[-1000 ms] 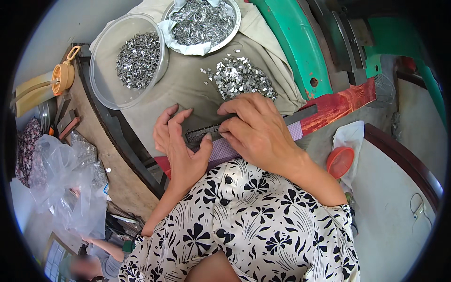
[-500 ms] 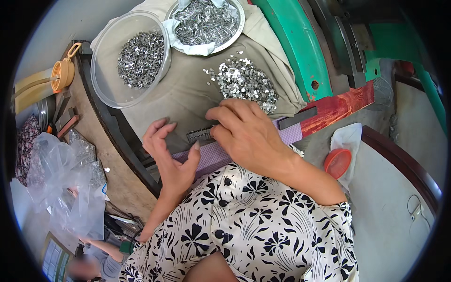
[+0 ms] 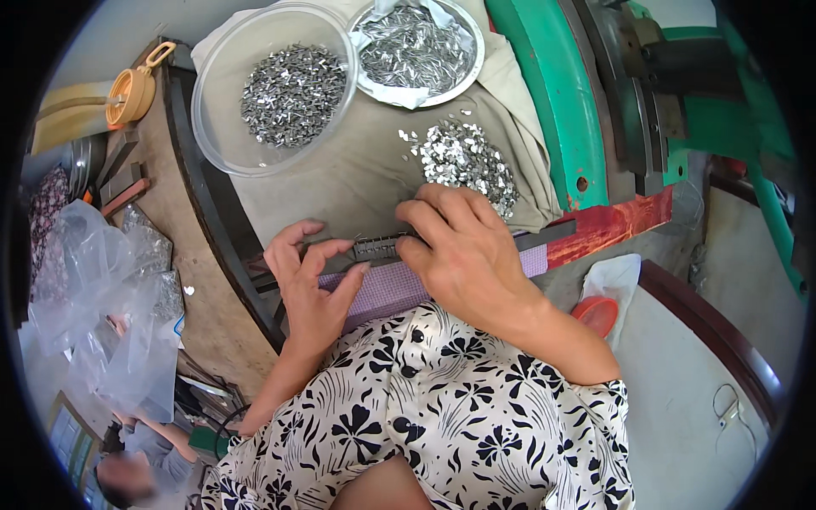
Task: Manually placing small metal components into a jig for assembly or processing at a machine.
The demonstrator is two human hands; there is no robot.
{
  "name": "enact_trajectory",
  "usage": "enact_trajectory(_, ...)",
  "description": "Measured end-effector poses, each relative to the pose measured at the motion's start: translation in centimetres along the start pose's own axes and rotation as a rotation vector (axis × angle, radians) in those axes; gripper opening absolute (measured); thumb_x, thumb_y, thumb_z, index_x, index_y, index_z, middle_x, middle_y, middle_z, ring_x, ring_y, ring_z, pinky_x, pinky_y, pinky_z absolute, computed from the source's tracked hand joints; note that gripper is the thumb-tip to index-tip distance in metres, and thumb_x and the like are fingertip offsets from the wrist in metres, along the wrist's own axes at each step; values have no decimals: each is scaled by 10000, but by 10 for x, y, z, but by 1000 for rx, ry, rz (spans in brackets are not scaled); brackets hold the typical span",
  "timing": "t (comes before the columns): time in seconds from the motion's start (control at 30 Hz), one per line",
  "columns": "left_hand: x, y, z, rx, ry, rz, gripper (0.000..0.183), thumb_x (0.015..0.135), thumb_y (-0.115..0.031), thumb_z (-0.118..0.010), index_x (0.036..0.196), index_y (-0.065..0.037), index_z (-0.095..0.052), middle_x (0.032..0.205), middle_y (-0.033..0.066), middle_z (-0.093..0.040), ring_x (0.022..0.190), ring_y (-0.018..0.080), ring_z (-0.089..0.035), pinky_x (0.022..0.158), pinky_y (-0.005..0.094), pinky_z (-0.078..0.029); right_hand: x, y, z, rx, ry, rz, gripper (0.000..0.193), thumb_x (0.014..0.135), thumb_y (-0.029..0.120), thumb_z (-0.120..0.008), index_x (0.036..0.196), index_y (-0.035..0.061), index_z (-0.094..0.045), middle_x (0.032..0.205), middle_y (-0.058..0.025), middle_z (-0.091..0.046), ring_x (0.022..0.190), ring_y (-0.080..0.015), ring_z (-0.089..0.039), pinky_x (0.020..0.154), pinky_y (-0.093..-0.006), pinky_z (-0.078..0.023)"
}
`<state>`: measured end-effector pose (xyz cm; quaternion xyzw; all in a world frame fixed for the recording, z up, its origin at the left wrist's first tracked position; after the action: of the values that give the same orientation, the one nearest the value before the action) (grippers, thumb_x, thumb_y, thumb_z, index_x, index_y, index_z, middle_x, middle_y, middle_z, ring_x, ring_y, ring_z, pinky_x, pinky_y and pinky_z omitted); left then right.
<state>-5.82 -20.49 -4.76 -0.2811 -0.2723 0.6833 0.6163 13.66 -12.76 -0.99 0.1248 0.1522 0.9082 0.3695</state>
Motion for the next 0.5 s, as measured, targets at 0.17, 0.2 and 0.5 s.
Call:
enact_trajectory(0.17,-16,2,-3,23,-30,-63,323,658,-152,-858,938,-100,-705,1235,107,-535,1215,339,-436,1000,442,-350,18,-10,12,189,43,-10,136,688,111,-772,809,95,-712,991,-31,-635,934,-261,-602,794,-391,-472)
enact_trajectory(0.2,-18,2,-5,20,-34,-64,323,658,-152,-858,938,-100,-705,1235,107,-535,1215,339,-436,1000,442,-350,21,-12,13,271,70,-32,134,699,110,-785,811,92,-713,961,-31,-623,882,-258,-606,761,-380,-478)
enact_trajectory(0.5,-32,0,-13,131,-136,-221,337,609,-160,-877,901,-114,-714,1168,90,-575,1162,322,-487,984,444,-349,51,-5,-19,188,267,150,85,775,129,-689,804,67,-638,844,-85,-573,794,-284,-635,692,-399,-501)
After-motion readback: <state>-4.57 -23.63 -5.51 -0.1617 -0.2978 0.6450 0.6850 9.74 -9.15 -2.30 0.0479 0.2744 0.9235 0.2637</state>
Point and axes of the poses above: each hand's wrist, its own x-axis towards the middle knuckle, its own z-axis out of the back of the hand, y = z × x, the point moved 1 cm from there along x, towards the middle knuckle
